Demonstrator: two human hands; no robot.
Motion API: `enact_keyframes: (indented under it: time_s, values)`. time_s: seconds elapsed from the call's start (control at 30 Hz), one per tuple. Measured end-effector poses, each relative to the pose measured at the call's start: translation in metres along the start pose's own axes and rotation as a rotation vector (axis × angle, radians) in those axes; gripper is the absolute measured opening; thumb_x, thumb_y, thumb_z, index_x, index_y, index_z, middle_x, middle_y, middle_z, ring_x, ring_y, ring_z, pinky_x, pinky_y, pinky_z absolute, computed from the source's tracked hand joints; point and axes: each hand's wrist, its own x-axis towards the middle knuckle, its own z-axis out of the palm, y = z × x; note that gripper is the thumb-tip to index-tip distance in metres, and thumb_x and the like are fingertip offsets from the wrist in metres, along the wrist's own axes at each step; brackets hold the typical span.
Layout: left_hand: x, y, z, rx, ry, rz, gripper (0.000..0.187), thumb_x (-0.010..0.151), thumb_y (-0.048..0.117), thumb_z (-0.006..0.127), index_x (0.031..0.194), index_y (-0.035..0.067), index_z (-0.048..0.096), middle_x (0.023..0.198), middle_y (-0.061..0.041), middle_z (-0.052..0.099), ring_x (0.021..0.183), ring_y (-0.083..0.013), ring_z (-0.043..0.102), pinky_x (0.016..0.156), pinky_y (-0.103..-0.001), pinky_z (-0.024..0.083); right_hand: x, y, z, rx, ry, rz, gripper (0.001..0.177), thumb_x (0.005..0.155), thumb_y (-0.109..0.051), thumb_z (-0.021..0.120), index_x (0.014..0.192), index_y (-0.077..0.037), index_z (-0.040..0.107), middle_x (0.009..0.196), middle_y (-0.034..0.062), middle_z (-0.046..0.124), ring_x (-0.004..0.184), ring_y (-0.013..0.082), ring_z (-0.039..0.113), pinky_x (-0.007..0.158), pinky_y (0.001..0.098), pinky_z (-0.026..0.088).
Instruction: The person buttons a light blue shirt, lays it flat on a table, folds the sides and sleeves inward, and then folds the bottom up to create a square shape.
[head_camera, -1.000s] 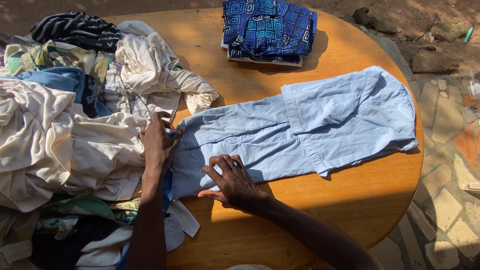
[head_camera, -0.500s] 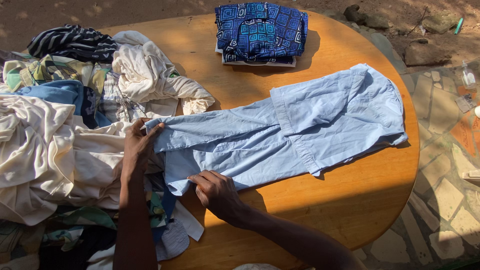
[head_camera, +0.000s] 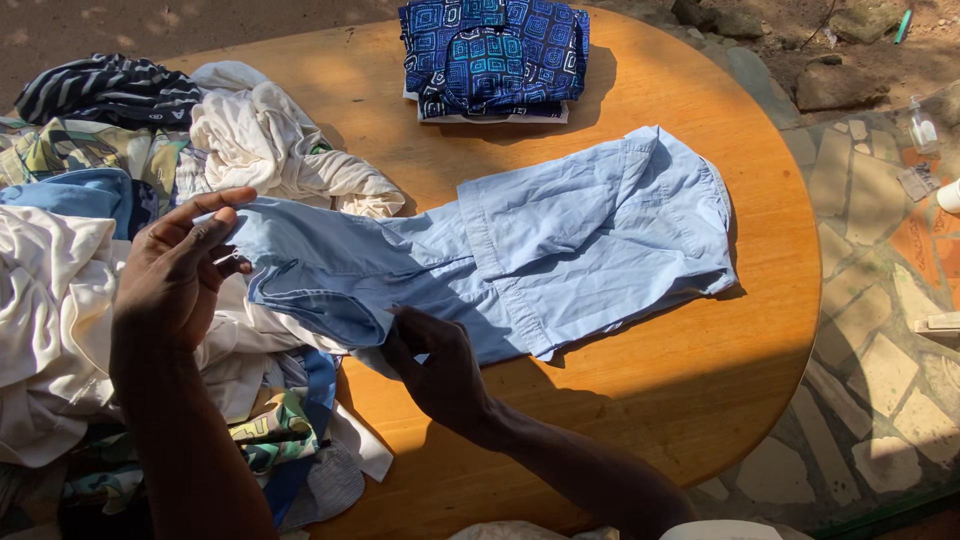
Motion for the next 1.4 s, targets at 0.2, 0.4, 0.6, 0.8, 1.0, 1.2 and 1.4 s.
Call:
enact_keyframes:
  time_s: [0.2, 0.4, 0.6, 0.8, 1.0, 1.2, 1.4]
  values:
    - [0.063, 0.014, 0.128, 0.194, -0.288, -0.013, 0.036, 0.100, 0.024, 0.071, 0.129, 0.003, 0.071, 0.093, -0.001, 0.070, 0.077, -0.0090, 0.069, 0.069, -0.024, 0.055, -0.001, 0.011, -0.133, 0.023, 0.465, -0.042, 0.022, 0.101, -0.009, 0.064, 0.120, 0.000, 0.071, 0.088, -0.0014, 0.067, 0.078, 0.0035, 0.057, 0.072, 0.0225, 0.047]
    - [0.116, -0.050, 0.307, 0.037, -0.675, 0.036, 0.056, 0.097, 0.030, 0.070, 0.146, 0.007, 0.055, 0.112, -0.008, 0.069, 0.079, -0.0163, 0.073, 0.067, -0.034, 0.064, -0.026, 0.054, -0.255, -0.062, 0.952, -0.234, 0.012, 0.103, -0.009, 0.063, 0.109, 0.001, 0.066, 0.091, -0.0003, 0.063, 0.077, 0.0069, 0.057, 0.067, 0.0258, 0.051]
    - [0.114, -0.159, 0.382, -0.130, -0.675, -0.291, 0.079, 0.095, 0.035, 0.065, 0.160, 0.020, 0.023, 0.154, -0.018, 0.038, 0.115, -0.0349, 0.069, 0.091, -0.046, 0.064, -0.041, 0.110, -0.319, 0.281, 1.077, 0.163, 0.020, 0.104, -0.024, 0.055, 0.099, -0.006, 0.063, 0.078, 0.0019, 0.056, 0.059, 0.0096, 0.052, 0.054, 0.0268, 0.048]
    - [0.076, -0.210, 0.313, 0.292, -0.421, 0.174, 0.040, 0.103, 0.026, 0.065, 0.136, 0.004, 0.059, 0.132, -0.015, 0.071, 0.108, -0.0287, 0.074, 0.089, -0.036, 0.059, -0.039, 0.125, -0.322, 0.034, 0.924, 0.021, 0.015, 0.098, -0.008, 0.068, 0.109, 0.000, 0.061, 0.099, 0.0013, 0.062, 0.083, 0.0049, 0.054, 0.074, 0.0216, 0.045]
    - [0.057, -0.196, 0.249, 1.000, 0.143, 0.761, 0.041, 0.100, 0.028, 0.067, 0.136, 0.010, 0.059, 0.143, -0.013, 0.058, 0.141, -0.0365, 0.047, 0.111, -0.052, 0.038, -0.039, 0.108, -0.341, 0.370, 0.966, 0.037, 0.017, 0.095, -0.008, 0.066, 0.108, 0.003, 0.063, 0.103, 0.0058, 0.063, 0.097, 0.0141, 0.056, 0.089, 0.0280, 0.045]
    - [0.052, -0.209, 0.231, 1.064, 0.076, 0.474, 0.053, 0.100, 0.041, 0.065, 0.142, 0.011, 0.053, 0.149, -0.011, 0.051, 0.145, -0.0302, 0.039, 0.109, -0.054, 0.026, -0.017, 0.102, -0.372, 0.513, 0.869, 0.092, 0.028, 0.090, -0.005, 0.059, 0.119, -0.001, 0.058, 0.116, 0.0093, 0.060, 0.108, 0.0223, 0.058, 0.099, 0.0332, 0.047]
    - [0.038, -0.224, 0.227, 1.006, 0.101, 0.675, 0.062, 0.099, 0.038, 0.065, 0.151, 0.010, 0.047, 0.159, -0.024, 0.036, 0.147, -0.0402, 0.031, 0.113, -0.056, 0.029, -0.015, 0.088, -0.336, -0.810, 1.101, 0.038, 0.040, 0.086, 0.007, 0.055, 0.125, 0.002, 0.048, 0.127, 0.0181, 0.053, 0.120, 0.0360, 0.055, 0.104, 0.0442, 0.043]
